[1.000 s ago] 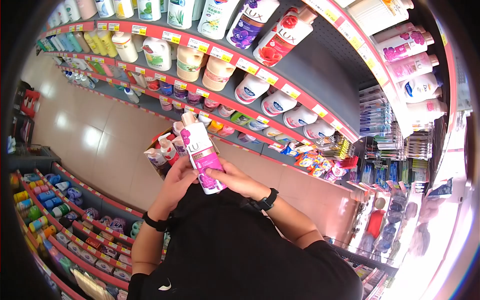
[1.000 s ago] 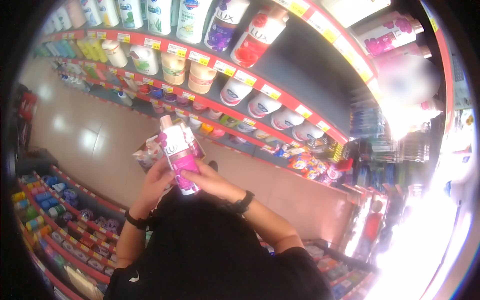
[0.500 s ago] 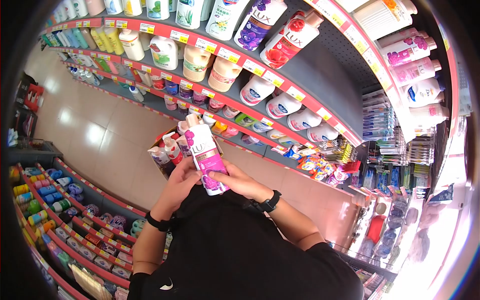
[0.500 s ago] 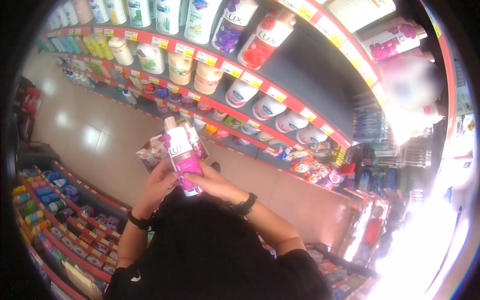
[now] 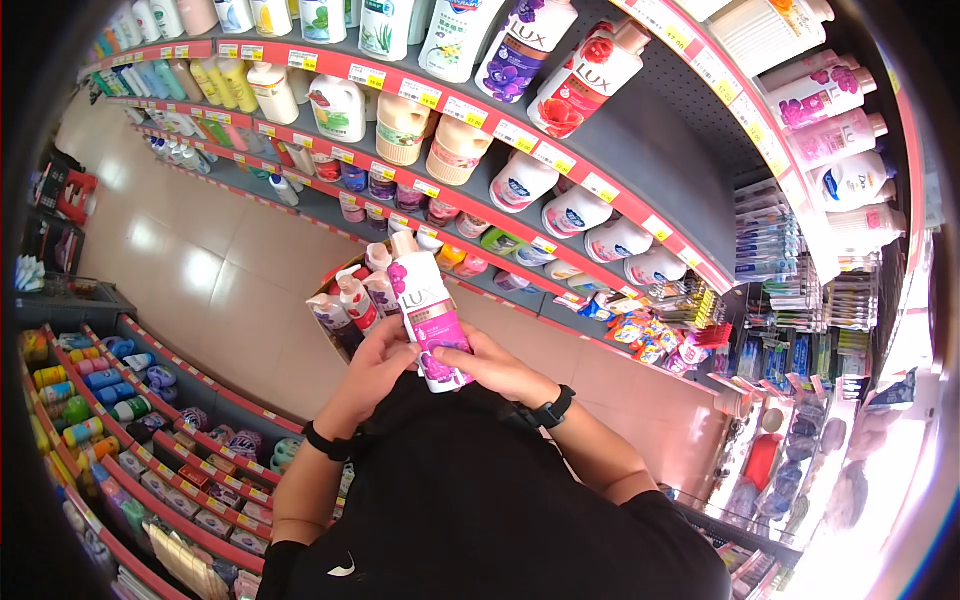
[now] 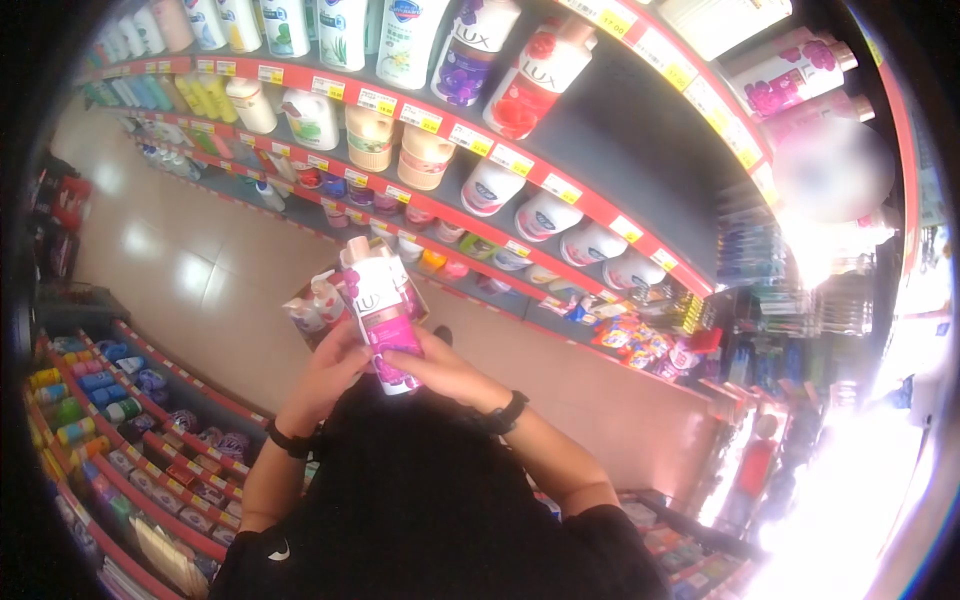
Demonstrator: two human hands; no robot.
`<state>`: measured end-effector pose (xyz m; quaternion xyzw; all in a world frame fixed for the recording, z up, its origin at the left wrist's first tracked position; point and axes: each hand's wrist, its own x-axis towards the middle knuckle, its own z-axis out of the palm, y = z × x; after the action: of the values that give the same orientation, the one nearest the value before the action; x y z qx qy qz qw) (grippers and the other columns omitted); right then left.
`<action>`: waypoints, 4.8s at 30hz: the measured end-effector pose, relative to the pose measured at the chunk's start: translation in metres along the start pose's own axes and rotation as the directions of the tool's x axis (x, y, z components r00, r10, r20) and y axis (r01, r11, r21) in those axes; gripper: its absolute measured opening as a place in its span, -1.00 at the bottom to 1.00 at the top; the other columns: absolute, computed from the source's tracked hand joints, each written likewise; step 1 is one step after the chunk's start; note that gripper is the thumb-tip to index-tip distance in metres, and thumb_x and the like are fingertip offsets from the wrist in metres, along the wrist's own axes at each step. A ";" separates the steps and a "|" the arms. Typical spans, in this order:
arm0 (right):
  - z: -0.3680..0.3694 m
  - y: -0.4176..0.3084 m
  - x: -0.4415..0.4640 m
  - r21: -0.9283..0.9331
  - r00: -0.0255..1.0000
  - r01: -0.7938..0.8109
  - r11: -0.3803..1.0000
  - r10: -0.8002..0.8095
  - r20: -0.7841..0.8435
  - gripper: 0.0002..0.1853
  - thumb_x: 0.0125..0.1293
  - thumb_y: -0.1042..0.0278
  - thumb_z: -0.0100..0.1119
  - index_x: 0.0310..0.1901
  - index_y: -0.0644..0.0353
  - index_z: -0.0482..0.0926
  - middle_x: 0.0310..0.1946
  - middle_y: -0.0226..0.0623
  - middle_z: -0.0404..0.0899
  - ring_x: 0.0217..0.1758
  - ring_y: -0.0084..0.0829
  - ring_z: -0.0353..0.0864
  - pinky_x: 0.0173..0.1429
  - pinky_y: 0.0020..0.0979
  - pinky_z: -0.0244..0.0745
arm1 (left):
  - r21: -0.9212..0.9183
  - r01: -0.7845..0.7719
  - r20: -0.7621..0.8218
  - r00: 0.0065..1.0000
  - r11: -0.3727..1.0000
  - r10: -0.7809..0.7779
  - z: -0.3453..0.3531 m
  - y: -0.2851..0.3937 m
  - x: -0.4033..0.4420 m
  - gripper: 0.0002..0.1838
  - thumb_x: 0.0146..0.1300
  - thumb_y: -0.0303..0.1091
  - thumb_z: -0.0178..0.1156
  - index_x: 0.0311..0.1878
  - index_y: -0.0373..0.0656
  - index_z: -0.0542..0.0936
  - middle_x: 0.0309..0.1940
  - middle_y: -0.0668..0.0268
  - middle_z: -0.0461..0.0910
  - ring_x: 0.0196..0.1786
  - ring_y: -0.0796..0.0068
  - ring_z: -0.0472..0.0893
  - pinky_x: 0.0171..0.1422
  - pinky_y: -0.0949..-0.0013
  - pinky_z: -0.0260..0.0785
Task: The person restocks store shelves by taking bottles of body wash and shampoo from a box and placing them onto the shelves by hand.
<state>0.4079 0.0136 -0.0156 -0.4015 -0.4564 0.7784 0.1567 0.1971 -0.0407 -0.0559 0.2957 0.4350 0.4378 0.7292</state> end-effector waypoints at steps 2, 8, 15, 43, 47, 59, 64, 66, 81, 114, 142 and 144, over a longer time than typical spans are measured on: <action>-0.001 0.000 0.000 -0.002 1.000 -0.012 1.000 0.012 -0.001 -0.53 0.58 0.25 0.19 0.40 0.22 0.41 0.19 -0.30 0.60 0.23 -0.48 0.59 0.30 -0.37 0.55 | -0.011 0.000 0.003 1.000 1.000 0.000 0.000 -0.002 0.001 -0.54 0.52 -0.44 0.14 0.43 -0.17 0.41 0.19 0.30 0.59 0.14 0.54 0.59 0.23 0.34 0.46; -0.001 0.000 0.000 0.052 0.998 0.025 0.998 -0.028 0.057 -0.46 0.57 0.13 0.20 0.41 0.27 0.38 0.20 -0.26 0.59 0.24 -0.49 0.58 0.33 -0.37 0.50 | 0.008 -0.002 -0.036 0.999 1.000 0.002 0.000 -0.005 0.003 -0.54 0.51 -0.41 0.17 0.42 -0.17 0.43 0.17 0.31 0.61 0.13 0.53 0.61 0.18 0.36 0.48; -0.003 0.001 -0.001 0.045 0.999 0.016 0.999 -0.018 0.046 -0.39 0.55 0.12 0.24 0.45 0.29 0.31 0.23 -0.26 0.57 0.25 -0.51 0.57 0.33 -0.39 0.49 | 0.072 0.036 -0.046 0.998 0.997 -0.033 0.002 0.001 0.002 -0.57 0.51 -0.39 0.16 0.40 -0.16 0.45 0.16 0.33 0.62 0.13 0.54 0.61 0.17 0.37 0.49; -0.010 0.020 -0.001 0.000 0.999 0.004 1.000 -0.004 0.035 -0.43 0.58 0.11 0.19 0.42 0.30 0.33 0.13 -0.34 0.61 0.16 -0.56 0.59 0.23 -0.44 0.53 | 0.060 0.055 -0.014 0.998 0.997 -0.055 0.009 0.006 0.000 -0.58 0.53 -0.40 0.15 0.39 -0.21 0.45 0.17 0.31 0.61 0.13 0.52 0.61 0.17 0.36 0.51; -0.006 0.014 -0.002 0.009 0.999 0.011 1.000 -0.012 0.053 -0.44 0.58 0.10 0.19 0.40 0.30 0.34 0.11 -0.34 0.61 0.15 -0.56 0.60 0.21 -0.45 0.54 | 0.060 0.052 -0.027 0.998 0.997 -0.050 0.006 0.005 -0.003 -0.56 0.53 -0.41 0.15 0.41 -0.21 0.43 0.18 0.30 0.60 0.14 0.50 0.61 0.18 0.35 0.52; 0.000 0.001 -0.004 -0.027 0.998 -0.008 1.000 0.010 0.054 -0.42 0.56 0.11 0.22 0.41 0.32 0.35 0.16 -0.27 0.61 0.19 -0.52 0.61 0.27 -0.41 0.53 | 0.071 0.046 -0.051 0.998 0.996 -0.042 0.009 0.016 -0.009 -0.58 0.53 -0.41 0.15 0.40 -0.20 0.43 0.16 0.32 0.60 0.12 0.53 0.61 0.18 0.36 0.52; 0.000 0.006 -0.003 0.015 0.998 0.025 1.000 -0.026 0.054 -0.43 0.56 0.13 0.21 0.42 0.30 0.35 0.19 -0.25 0.60 0.22 -0.49 0.60 0.32 -0.37 0.51 | 0.054 0.040 -0.039 0.998 0.998 -0.038 0.007 0.013 -0.009 -0.59 0.53 -0.39 0.15 0.38 -0.20 0.44 0.14 0.33 0.61 0.10 0.53 0.61 0.17 0.35 0.52; 0.000 0.008 -0.002 0.015 0.998 0.025 1.000 -0.026 0.055 -0.43 0.56 0.13 0.21 0.43 0.29 0.35 0.19 -0.26 0.60 0.23 -0.50 0.59 0.32 -0.37 0.51 | 0.093 0.089 -0.049 0.995 0.992 -0.085 0.009 0.019 -0.010 -0.57 0.53 -0.38 0.15 0.40 -0.20 0.43 0.13 0.34 0.61 0.10 0.53 0.61 0.17 0.35 0.51; 0.001 0.004 -0.002 0.013 0.997 -0.048 0.999 0.047 0.053 -0.47 0.58 0.14 0.20 0.41 0.28 0.38 0.20 -0.24 0.61 0.23 -0.45 0.63 0.31 -0.38 0.54 | 0.041 0.019 -0.017 1.000 0.999 -0.018 0.000 0.001 -0.007 -0.55 0.53 -0.38 0.16 0.42 -0.15 0.42 0.16 0.32 0.59 0.15 0.54 0.58 0.21 0.36 0.45; 0.001 0.003 0.006 -0.078 0.996 -0.081 0.994 0.084 0.040 -0.42 0.57 0.11 0.20 0.44 0.30 0.36 0.23 -0.25 0.57 0.27 -0.46 0.56 0.37 -0.33 0.47 | -0.004 0.005 0.000 1.000 1.000 -0.005 -0.006 0.005 -0.007 -0.54 0.53 -0.48 0.14 0.44 -0.22 0.37 0.23 0.18 0.57 0.23 0.41 0.61 0.34 0.22 0.49; 0.006 0.005 0.004 -0.080 1.000 0.009 0.997 -0.010 -0.006 -0.51 0.53 0.26 0.26 0.37 0.27 0.43 0.08 -0.33 0.64 0.07 -0.53 0.65 0.10 -0.44 0.60 | -0.049 -0.092 0.002 0.996 0.995 0.092 -0.006 0.001 -0.008 -0.45 0.49 -0.48 0.20 0.48 -0.22 0.34 0.17 0.25 0.59 0.06 0.59 0.62 0.10 0.42 0.47; 0.005 0.007 0.005 -0.080 1.000 0.014 0.997 -0.014 -0.003 -0.52 0.53 0.27 0.25 0.37 0.26 0.43 0.08 -0.33 0.64 0.07 -0.53 0.65 0.09 -0.45 0.60 | -0.037 -0.095 0.000 0.995 0.995 0.095 -0.006 0.001 -0.008 -0.45 0.48 -0.48 0.21 0.48 -0.22 0.34 0.16 0.26 0.59 0.04 0.60 0.61 0.10 0.42 0.46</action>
<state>0.4017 0.0094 -0.0223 -0.4056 -0.4898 0.7577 0.1466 0.1891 -0.0475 -0.0546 0.3028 0.4118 0.4798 0.7131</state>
